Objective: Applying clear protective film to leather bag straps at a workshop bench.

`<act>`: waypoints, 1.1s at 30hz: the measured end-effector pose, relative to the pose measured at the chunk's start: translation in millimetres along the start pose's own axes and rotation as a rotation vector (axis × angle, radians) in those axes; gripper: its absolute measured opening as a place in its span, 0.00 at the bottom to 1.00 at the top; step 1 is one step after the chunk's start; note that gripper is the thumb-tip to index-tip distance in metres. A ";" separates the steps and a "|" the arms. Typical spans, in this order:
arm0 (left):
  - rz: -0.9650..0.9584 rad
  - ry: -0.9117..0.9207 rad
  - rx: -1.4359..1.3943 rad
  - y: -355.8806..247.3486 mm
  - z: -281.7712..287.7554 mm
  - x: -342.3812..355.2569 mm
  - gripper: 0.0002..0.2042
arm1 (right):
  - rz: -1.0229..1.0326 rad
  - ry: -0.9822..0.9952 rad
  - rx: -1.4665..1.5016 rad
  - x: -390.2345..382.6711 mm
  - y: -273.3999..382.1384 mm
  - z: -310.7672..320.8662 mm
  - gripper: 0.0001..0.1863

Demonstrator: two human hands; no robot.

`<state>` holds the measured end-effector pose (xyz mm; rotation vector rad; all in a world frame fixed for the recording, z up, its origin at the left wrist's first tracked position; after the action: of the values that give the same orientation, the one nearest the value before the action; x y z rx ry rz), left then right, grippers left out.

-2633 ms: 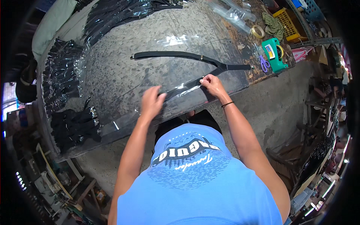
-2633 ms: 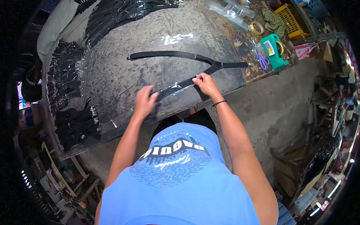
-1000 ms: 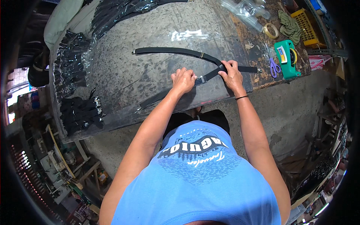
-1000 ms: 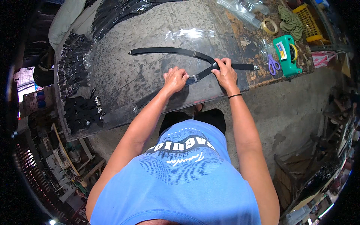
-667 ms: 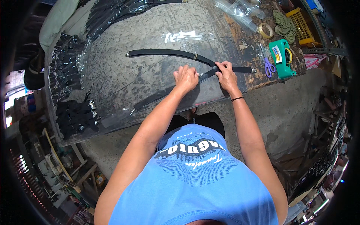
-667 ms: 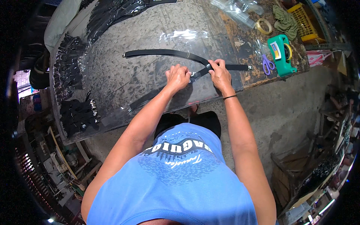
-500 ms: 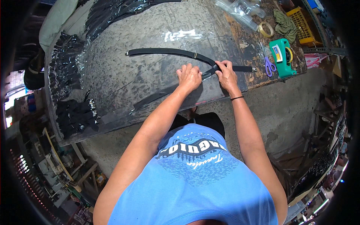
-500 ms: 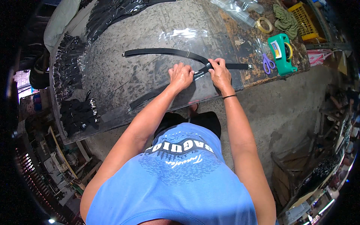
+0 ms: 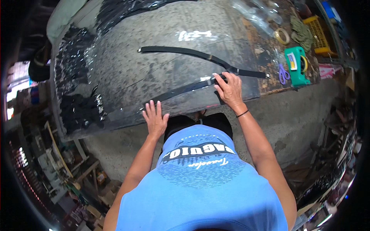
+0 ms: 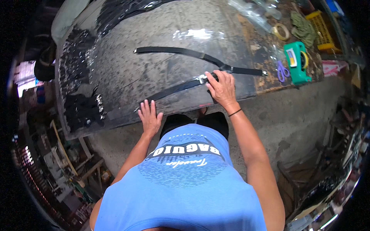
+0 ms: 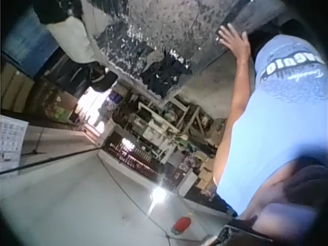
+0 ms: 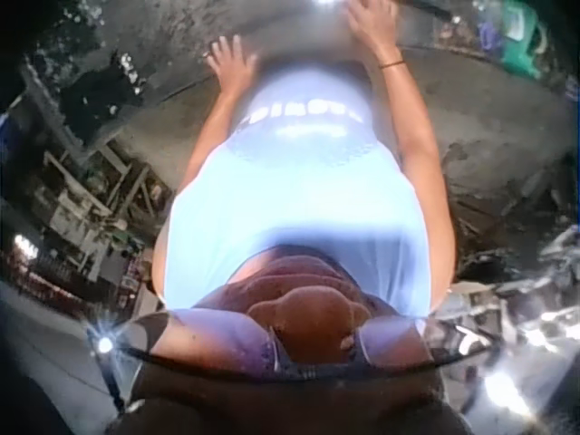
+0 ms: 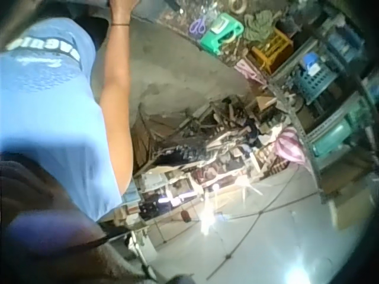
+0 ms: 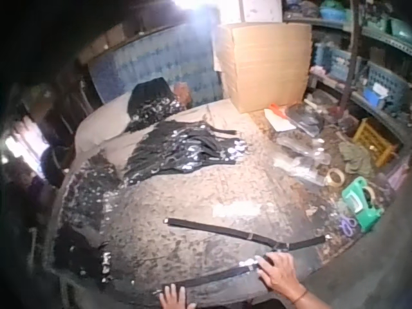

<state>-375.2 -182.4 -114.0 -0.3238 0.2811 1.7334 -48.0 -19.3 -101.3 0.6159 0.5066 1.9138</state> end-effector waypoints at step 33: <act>0.769 -0.253 -0.148 242.3 -17.2 -49.7 0.37 | 0.097 0.164 -0.461 -16.8 -12.9 -32.4 0.34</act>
<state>-603.7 -278.4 -109.8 -0.0947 0.0896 2.5344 -53.2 -32.0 -137.5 0.1876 0.1248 2.0907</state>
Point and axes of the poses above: each hand's wrist, its own x-axis towards the middle knuckle, its own z-axis out of the back of the hand, y = z × x, the point moved 1 cm from there along x, towards the middle knuckle, and after that the axes turned 9 degrees about x, right-handed, at the moved point
